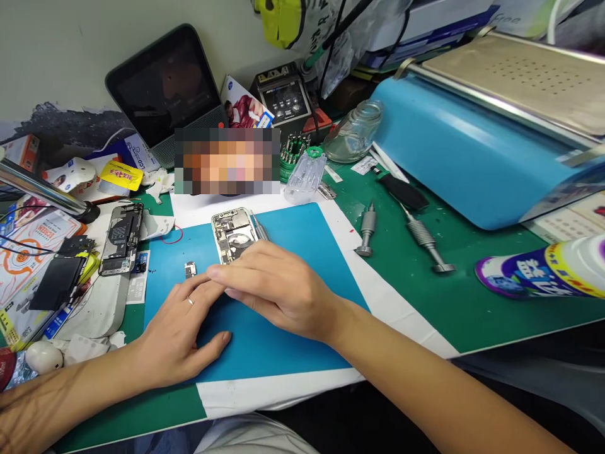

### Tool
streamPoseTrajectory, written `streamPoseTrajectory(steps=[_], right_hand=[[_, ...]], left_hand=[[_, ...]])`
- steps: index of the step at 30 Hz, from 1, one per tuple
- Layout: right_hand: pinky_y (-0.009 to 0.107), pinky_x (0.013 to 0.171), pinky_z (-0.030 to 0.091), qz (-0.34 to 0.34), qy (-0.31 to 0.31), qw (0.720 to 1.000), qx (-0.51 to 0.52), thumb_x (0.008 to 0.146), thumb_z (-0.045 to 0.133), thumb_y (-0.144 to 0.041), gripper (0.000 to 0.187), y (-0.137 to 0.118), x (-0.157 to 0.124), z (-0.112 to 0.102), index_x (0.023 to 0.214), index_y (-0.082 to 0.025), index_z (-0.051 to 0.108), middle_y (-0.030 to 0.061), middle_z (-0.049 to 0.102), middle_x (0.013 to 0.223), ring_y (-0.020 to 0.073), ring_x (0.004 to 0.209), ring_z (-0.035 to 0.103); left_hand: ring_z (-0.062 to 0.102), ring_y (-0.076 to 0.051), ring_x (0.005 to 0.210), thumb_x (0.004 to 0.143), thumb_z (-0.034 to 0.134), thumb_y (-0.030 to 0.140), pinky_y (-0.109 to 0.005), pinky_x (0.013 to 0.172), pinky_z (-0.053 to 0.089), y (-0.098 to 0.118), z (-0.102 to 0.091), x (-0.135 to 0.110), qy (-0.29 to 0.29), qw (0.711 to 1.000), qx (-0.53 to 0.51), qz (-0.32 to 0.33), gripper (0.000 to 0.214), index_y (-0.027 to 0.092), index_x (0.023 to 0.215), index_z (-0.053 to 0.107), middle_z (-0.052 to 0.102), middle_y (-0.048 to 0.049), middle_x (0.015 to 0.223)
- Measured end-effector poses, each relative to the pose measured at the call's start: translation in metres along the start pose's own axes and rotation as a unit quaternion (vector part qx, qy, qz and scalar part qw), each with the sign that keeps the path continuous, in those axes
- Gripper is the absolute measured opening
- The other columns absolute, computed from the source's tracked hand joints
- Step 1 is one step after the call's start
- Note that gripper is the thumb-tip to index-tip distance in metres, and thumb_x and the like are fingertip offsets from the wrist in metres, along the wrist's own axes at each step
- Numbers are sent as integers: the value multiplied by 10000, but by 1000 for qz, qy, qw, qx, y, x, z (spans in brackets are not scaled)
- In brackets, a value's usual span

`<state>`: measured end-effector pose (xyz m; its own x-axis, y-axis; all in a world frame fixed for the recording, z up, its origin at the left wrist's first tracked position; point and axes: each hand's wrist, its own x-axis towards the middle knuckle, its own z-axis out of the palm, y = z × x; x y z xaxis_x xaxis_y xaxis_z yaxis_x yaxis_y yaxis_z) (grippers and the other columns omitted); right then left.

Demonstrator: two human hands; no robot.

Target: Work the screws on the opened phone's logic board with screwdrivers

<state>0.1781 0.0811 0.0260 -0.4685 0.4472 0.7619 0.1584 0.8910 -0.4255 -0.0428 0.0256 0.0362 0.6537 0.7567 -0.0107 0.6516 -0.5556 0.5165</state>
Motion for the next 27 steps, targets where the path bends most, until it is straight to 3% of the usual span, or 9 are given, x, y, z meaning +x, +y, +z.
streamPoseTrajectory(steps=[6, 11, 13, 19, 23, 27], right_hand=[[344, 767, 601, 11, -6, 1000, -14, 937, 622, -145, 523, 6, -7, -1, 1420, -216, 434, 63, 744, 976, 185, 849, 691], [348, 684, 595, 141, 153, 978, -10, 890, 670, -148, 632, 17, -18, -8, 1450, -278, 408, 27, 678, 939, 181, 731, 662], [365, 669, 583, 187, 180, 964, -56, 884, 687, -187, 607, 22, -19, -12, 1431, -278, 439, 37, 656, 933, 198, 717, 650], [398, 700, 585, 231, 138, 944, -189, 940, 608, -245, 413, 30, -13, -23, 1348, -229, 546, 71, 639, 854, 234, 717, 620], [361, 651, 573, 251, 118, 933, -228, 950, 554, -222, 455, 36, -13, -28, 1403, -226, 513, 62, 645, 862, 215, 713, 617], [378, 663, 556, 297, 53, 917, -260, 922, 559, -259, 489, 46, -15, -30, 1407, -241, 505, 23, 626, 822, 225, 735, 627]], left_hand=[[398, -310, 1363, 934, 572, 293, -482, 1026, 432, -1, 0, -1, 0, 1000, 13, 1, 649, 207, 1503, 275, 510, -121, 1457], [409, -328, 1363, 948, 556, 316, -511, 1038, 429, -1, 0, -2, -5, 1000, 26, 4, 626, 218, 1515, 310, 501, -128, 1478], [408, -334, 1367, 956, 548, 334, -520, 1040, 429, -2, 0, -2, -8, 999, 38, 4, 579, 223, 1494, 365, 484, -123, 1500], [398, -347, 1372, 995, 512, 406, -522, 1007, 446, -2, -1, -3, -20, 998, 66, 10, 505, 228, 1461, 434, 440, -118, 1539], [393, -348, 1378, 1004, 500, 423, -527, 1002, 450, -1, -1, -3, -23, 997, 73, 10, 509, 224, 1466, 423, 428, -117, 1548], [385, -352, 1384, 1009, 489, 423, -547, 995, 454, -1, -2, -3, -27, 996, 81, 6, 505, 225, 1467, 413, 424, -116, 1551]])
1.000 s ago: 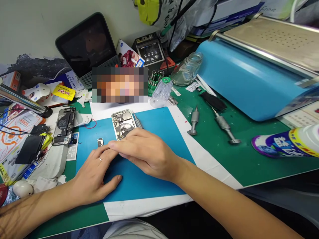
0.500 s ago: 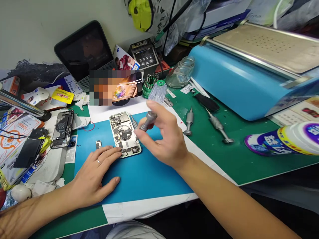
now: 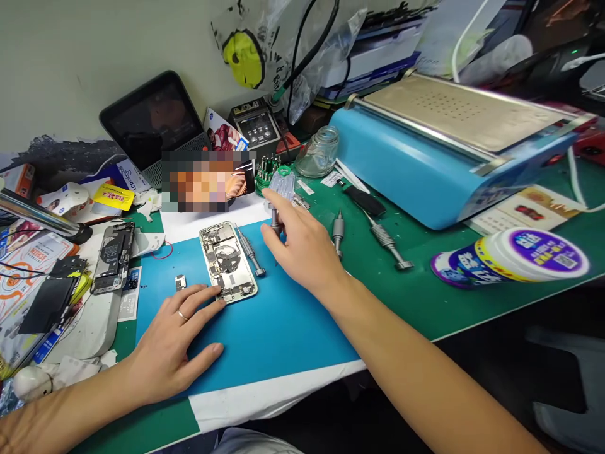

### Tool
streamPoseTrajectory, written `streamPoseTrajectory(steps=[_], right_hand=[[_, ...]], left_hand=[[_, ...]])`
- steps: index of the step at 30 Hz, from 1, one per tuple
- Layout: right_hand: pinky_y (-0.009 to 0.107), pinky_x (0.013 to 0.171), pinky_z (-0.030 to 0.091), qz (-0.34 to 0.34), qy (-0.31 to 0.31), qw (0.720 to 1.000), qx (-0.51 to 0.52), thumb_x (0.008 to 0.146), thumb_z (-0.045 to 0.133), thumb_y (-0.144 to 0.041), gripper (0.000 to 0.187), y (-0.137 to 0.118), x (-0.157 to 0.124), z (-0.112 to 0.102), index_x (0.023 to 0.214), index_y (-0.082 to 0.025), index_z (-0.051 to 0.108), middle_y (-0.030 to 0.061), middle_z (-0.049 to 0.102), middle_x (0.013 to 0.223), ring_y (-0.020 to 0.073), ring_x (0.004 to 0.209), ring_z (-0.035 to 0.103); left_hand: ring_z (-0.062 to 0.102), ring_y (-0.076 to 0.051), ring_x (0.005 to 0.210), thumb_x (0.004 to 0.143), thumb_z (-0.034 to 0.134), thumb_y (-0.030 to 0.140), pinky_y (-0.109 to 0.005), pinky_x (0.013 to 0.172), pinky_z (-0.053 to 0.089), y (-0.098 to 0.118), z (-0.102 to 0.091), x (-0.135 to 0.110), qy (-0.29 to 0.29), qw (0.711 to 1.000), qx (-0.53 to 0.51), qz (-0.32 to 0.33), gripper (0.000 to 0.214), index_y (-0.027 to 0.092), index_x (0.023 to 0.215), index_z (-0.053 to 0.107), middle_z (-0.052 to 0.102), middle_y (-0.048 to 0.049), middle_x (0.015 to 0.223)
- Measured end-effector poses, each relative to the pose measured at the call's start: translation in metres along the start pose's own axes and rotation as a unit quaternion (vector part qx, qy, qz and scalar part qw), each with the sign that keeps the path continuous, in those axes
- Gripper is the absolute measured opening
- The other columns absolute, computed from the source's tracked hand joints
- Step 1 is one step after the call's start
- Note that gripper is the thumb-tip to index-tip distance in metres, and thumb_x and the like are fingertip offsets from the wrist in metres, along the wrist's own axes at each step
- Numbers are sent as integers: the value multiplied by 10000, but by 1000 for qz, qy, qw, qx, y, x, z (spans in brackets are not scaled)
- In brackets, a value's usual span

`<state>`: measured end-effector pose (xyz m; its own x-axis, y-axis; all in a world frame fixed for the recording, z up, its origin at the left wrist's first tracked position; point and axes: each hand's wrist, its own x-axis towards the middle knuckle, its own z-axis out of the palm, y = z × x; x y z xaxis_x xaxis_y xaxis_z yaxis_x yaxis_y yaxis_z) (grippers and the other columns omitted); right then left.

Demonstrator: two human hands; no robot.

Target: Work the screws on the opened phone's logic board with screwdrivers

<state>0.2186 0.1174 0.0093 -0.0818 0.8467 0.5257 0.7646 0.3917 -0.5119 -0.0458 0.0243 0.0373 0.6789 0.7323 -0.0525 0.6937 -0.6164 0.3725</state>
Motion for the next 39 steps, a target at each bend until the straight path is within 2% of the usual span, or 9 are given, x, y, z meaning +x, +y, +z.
streamPoseTrajectory(steps=[5, 10, 14, 17, 20, 24, 31, 39], right_hand=[[401, 720, 533, 7, -57, 998, -14, 920, 563, -310, 424, 8, 0, 6, 1331, -209, 574, 51, 667, 843, 255, 808, 642], [425, 796, 520, -3, -80, 997, -21, 936, 544, -293, 336, 8, 0, 8, 1248, -192, 621, 72, 679, 907, 275, 892, 641], [422, 877, 508, -36, -77, 996, -9, 951, 557, -332, 180, -3, -1, 4, 970, -197, 674, 95, 635, 1006, 273, 994, 614], [439, 890, 498, -71, -113, 991, -20, 915, 615, -341, 166, -10, -3, 4, 839, -195, 636, 114, 599, 1074, 289, 1026, 575], [453, 883, 491, -64, -143, 987, -34, 888, 628, -279, 101, -12, -4, 5, 839, -191, 630, 130, 590, 1133, 301, 1047, 556], [442, 887, 487, -57, -151, 986, -41, 889, 610, -251, 104, -13, -3, 5, 812, -186, 635, 128, 601, 1140, 299, 1077, 549], [401, 887, 489, -40, -143, 987, -60, 890, 586, -209, 106, -16, 1, 5, 817, -169, 651, 115, 632, 1094, 271, 1063, 544], [444, 892, 502, -52, -138, 987, -67, 891, 589, -216, 85, -14, -2, 6, 894, -154, 646, 137, 640, 1107, 298, 1060, 565]], left_hand=[[378, -352, 1389, 1000, 509, 403, -562, 1020, 439, 0, 0, 0, 5, 1000, 4, 7, 512, 228, 1469, 406, 422, -114, 1552], [374, -346, 1392, 993, 521, 369, -567, 1053, 421, 0, 1, 0, 18, 1000, 10, 12, 502, 219, 1461, 418, 422, -111, 1552], [398, -344, 1379, 986, 530, 373, -557, 1050, 434, -2, 2, 0, 29, 999, 20, 12, 504, 227, 1460, 438, 441, -109, 1537], [399, -342, 1381, 986, 532, 382, -556, 1049, 437, -3, 3, 0, 27, 999, 24, 14, 512, 230, 1465, 435, 437, -100, 1542], [394, -346, 1384, 990, 524, 391, -547, 1027, 452, -4, 3, 0, 25, 999, 31, 14, 519, 242, 1476, 421, 422, -92, 1555], [386, -344, 1390, 993, 520, 391, -539, 1044, 443, -6, 4, 1, 23, 998, 49, 17, 532, 252, 1492, 397, 415, -80, 1562], [360, -332, 1407, 1010, 501, 369, -562, 1088, 407, -11, 7, 0, 36, 997, 67, 30, 534, 277, 1516, 354, 384, -53, 1579], [373, -343, 1404, 996, 520, 384, -551, 1083, 416, -10, 6, 1, 33, 997, 68, 27, 536, 273, 1501, 382, 395, -62, 1573]])
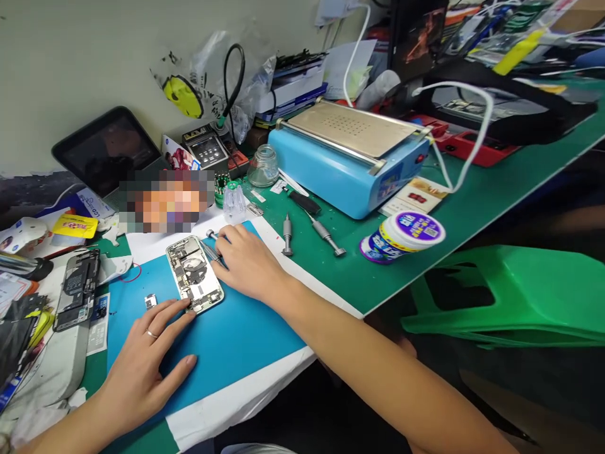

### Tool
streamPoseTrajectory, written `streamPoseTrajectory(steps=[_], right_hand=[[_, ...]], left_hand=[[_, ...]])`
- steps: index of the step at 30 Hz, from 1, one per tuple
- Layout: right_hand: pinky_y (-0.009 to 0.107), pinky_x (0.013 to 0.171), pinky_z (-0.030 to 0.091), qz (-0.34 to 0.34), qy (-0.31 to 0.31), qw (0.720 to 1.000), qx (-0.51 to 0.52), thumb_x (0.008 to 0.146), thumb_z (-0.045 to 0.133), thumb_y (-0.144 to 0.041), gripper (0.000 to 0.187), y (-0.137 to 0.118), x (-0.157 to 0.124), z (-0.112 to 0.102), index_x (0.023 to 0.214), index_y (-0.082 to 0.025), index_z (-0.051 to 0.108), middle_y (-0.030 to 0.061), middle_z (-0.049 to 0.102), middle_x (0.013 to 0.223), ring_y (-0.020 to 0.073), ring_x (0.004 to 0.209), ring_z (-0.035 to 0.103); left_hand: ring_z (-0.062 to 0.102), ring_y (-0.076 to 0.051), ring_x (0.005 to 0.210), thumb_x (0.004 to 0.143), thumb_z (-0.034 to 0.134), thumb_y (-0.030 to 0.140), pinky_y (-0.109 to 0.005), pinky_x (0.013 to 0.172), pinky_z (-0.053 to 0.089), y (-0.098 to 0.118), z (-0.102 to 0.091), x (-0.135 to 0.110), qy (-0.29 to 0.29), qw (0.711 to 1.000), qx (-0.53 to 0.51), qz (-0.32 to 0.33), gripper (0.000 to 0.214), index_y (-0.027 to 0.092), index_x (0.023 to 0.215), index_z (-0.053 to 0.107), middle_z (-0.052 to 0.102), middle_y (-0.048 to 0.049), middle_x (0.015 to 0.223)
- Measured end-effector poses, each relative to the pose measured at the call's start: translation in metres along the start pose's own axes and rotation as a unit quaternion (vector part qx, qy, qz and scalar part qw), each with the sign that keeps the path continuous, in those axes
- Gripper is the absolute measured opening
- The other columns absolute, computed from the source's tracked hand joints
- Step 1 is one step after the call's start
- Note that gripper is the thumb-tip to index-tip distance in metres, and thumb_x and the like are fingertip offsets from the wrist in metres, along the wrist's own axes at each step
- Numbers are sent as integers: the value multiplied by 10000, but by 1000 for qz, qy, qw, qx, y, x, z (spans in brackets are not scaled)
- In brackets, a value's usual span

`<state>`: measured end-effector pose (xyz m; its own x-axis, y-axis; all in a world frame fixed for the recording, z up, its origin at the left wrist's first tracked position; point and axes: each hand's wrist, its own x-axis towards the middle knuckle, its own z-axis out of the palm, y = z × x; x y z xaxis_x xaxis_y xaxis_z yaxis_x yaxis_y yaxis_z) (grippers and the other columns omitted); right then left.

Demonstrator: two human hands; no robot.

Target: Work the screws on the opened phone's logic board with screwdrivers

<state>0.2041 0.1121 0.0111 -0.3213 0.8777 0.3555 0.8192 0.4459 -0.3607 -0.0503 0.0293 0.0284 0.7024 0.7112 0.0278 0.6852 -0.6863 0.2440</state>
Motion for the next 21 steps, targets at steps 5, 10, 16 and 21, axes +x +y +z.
streamPoseTrajectory(steps=[5, 10, 16, 21], right_hand=[[443, 872, 511, -1, 30, 999, 12, 860, 594, -173, 41, 1, -1, 3, 855, -173, 635, 134, 659, 1100, 306, 1048, 586], [391, 830, 530, 4, 81, 996, 47, 891, 581, -203, 42, 0, -3, -1, 908, -196, 619, 91, 700, 1038, 261, 976, 650], [299, 676, 556, 18, 148, 983, 105, 933, 598, -267, 116, -2, -7, -5, 1032, -213, 624, 33, 734, 896, 196, 809, 707], [293, 667, 573, -1, 214, 968, 127, 922, 632, -262, 123, -2, -8, -8, 1041, -241, 656, 31, 745, 908, 191, 790, 712]], left_hand=[[387, -350, 1395, 992, 517, 401, -534, 1041, 452, 3, -3, 1, -13, 1000, -16, -11, 532, 251, 1489, 402, 412, -78, 1565], [391, -350, 1388, 984, 528, 403, -538, 1039, 447, 5, -2, -1, -17, 999, -37, -18, 532, 251, 1481, 417, 421, -85, 1559], [388, -345, 1388, 981, 534, 393, -535, 1041, 441, 7, -2, -3, -15, 998, -55, -23, 548, 242, 1490, 400, 416, -95, 1560], [402, -349, 1379, 977, 538, 390, -533, 1021, 455, 7, -4, -3, -13, 998, -59, -20, 549, 236, 1487, 409, 433, -112, 1546]])
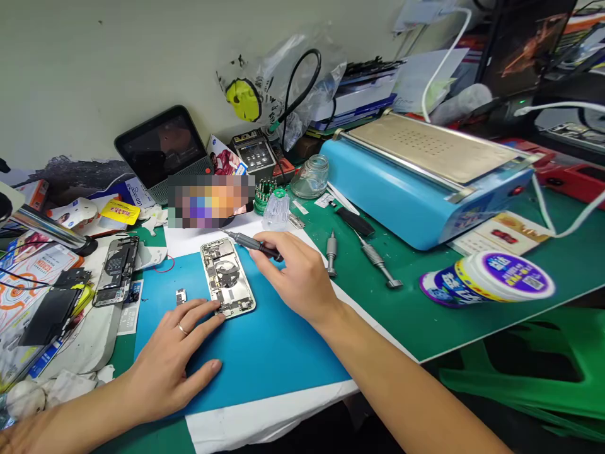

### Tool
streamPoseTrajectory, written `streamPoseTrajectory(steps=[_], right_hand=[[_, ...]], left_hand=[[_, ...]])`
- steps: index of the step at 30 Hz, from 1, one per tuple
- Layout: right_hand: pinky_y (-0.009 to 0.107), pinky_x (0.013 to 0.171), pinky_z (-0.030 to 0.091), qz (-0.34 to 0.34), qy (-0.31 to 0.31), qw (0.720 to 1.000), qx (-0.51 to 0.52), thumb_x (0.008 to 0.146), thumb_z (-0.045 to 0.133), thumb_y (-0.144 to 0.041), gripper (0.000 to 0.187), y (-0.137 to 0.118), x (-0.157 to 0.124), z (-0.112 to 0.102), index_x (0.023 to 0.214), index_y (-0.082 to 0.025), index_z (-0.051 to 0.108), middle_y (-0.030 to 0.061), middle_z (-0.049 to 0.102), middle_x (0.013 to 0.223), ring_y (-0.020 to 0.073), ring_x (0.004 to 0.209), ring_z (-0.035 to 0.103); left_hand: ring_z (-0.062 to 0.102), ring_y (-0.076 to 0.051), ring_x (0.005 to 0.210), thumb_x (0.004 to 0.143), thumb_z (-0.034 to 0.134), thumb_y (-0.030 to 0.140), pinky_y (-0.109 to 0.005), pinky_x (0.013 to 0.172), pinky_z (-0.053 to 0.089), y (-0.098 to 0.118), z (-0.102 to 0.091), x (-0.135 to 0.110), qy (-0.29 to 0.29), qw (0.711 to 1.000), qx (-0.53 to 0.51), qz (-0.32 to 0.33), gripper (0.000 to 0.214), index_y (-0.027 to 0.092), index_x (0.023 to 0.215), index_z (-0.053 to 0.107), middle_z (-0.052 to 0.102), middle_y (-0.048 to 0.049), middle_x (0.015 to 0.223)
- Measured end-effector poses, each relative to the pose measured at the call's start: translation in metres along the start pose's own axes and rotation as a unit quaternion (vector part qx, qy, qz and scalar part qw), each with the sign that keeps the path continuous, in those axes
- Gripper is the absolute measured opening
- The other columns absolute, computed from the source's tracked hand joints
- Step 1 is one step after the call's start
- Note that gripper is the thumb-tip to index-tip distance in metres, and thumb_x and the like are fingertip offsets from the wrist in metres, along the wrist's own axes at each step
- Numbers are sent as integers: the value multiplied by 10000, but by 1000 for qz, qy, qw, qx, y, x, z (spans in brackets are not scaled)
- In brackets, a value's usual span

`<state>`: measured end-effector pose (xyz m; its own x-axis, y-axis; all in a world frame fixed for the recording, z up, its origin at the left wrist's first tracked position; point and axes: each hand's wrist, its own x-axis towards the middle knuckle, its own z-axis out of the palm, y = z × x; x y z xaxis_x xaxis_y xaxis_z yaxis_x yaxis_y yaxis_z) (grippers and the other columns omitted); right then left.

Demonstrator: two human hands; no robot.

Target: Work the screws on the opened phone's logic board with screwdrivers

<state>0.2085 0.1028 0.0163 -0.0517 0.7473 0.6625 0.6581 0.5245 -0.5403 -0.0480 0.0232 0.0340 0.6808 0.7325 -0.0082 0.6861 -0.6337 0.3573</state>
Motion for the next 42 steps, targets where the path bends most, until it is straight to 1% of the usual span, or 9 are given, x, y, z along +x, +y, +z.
streamPoseTrajectory(steps=[3, 11, 16, 20, 23, 27, 32, 36, 42], right_hand=[[346, 744, 584, -23, 20, 1000, 0, 927, 627, -256, 123, 0, 2, -1, 1043, -256, 670, 41, 750, 917, 211, 818, 715], [368, 591, 544, -20, 42, 995, 88, 898, 686, -280, 45, -1, -3, -2, 942, -280, 678, 24, 723, 806, 211, 694, 676], [390, 620, 541, -53, 55, 991, 113, 887, 687, -223, 109, -2, -3, -2, 948, -310, 663, 5, 709, 797, 208, 678, 660], [405, 685, 552, -63, 81, 989, 104, 901, 671, -244, 50, -3, 0, -5, 897, -288, 645, 12, 677, 795, 217, 738, 666], [429, 735, 565, -46, 53, 990, 121, 937, 617, -254, 57, -4, 0, -6, 899, -295, 622, 33, 690, 849, 243, 803, 685], [382, 715, 584, -33, -8, 990, 139, 949, 600, -240, 57, -4, -2, -4, 931, -289, 625, 13, 714, 844, 216, 779, 702], [356, 715, 612, -13, -29, 993, 114, 945, 605, -258, 50, -4, -2, -1, 971, -280, 641, 2, 733, 837, 205, 753, 722], [350, 722, 627, -6, -42, 994, 99, 945, 613, -301, 176, -3, -3, 2, 1121, -290, 624, 3, 746, 849, 207, 747, 731], [335, 740, 631, -10, -65, 994, 88, 959, 590, -299, 267, -3, -5, 4, 1226, -285, 592, 15, 752, 937, 198, 792, 737]], left_hand=[[402, -354, 1379, 976, 538, 391, -549, 1011, 458, 0, 0, 0, -4, 1000, 1, -2, 538, 240, 1479, 421, 432, -103, 1548], [397, -349, 1379, 978, 538, 387, -548, 1007, 453, 1, 0, 0, -6, 1000, 3, 0, 537, 238, 1479, 416, 421, -101, 1556], [386, -346, 1386, 980, 535, 382, -550, 1013, 451, 0, 1, 0, -7, 1000, 3, 2, 541, 238, 1484, 403, 409, -97, 1563], [397, -349, 1382, 972, 549, 378, -545, 1022, 452, -1, 0, -1, -1, 1000, -1, 3, 552, 236, 1487, 410, 426, -106, 1551], [412, -352, 1375, 963, 557, 378, -544, 1023, 458, 0, -1, 0, 3, 1000, -4, 3, 549, 234, 1477, 431, 441, -112, 1539], [408, -353, 1377, 966, 550, 370, -545, 1008, 467, 0, -1, 0, 2, 1000, -3, 1, 543, 234, 1477, 428, 434, -110, 1545], [425, -351, 1363, 959, 557, 366, -536, 1001, 473, 0, 0, 0, 13, 1000, -3, 3, 540, 237, 1471, 441, 454, -113, 1530], [412, -353, 1372, 959, 559, 370, -540, 1004, 468, 0, 0, 0, 7, 1000, -2, 3, 544, 233, 1472, 437, 444, -112, 1537], [406, -352, 1377, 961, 561, 370, -538, 1015, 460, 1, -1, 0, -1, 1000, -6, 0, 546, 236, 1476, 435, 439, -113, 1540]])
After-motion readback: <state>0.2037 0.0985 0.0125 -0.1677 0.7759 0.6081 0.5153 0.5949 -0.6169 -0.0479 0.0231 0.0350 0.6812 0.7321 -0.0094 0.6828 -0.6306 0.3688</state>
